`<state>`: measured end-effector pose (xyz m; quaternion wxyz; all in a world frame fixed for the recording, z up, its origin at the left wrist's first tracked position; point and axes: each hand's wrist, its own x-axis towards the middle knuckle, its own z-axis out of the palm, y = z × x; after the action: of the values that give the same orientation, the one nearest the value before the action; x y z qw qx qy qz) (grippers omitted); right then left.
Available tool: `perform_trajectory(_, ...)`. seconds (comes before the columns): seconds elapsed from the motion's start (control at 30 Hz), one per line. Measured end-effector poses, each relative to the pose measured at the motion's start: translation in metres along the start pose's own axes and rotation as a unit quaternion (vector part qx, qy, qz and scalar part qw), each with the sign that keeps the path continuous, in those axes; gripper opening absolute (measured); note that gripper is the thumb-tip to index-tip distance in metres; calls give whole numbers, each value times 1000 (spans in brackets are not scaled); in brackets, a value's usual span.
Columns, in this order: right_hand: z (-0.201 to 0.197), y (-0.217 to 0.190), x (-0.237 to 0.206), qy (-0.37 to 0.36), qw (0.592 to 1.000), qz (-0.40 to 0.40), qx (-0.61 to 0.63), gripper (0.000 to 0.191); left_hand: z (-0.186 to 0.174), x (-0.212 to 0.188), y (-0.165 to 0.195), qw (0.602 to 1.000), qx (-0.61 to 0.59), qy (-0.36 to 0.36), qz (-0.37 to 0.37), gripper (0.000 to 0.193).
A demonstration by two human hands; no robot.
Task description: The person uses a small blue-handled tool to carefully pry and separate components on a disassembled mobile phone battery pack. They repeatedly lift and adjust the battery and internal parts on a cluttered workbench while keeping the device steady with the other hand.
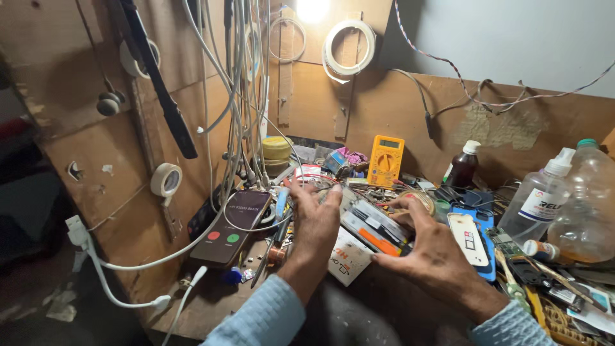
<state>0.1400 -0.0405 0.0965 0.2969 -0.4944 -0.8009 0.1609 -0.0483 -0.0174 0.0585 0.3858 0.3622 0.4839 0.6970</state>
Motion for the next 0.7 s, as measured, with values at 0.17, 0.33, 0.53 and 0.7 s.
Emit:
perform_trajectory(0.17,3,25,0,-35,998,-45,40,95,-26,-15,10,869,230,-105,425,88)
perform_trajectory(0.33,9,39,-2,-103,988,-96,60,101,-38,-20,20,749,410,-364,372,106)
perform_trajectory(0.53,5,39,0,-106,985,-127,44,110,-45,-20,10,751,438,-369,329,113)
perform_trajectory(0.7,-10,38,1,46,994,-75,71,100,-50,-19,-10,798,475,-277,245,105)
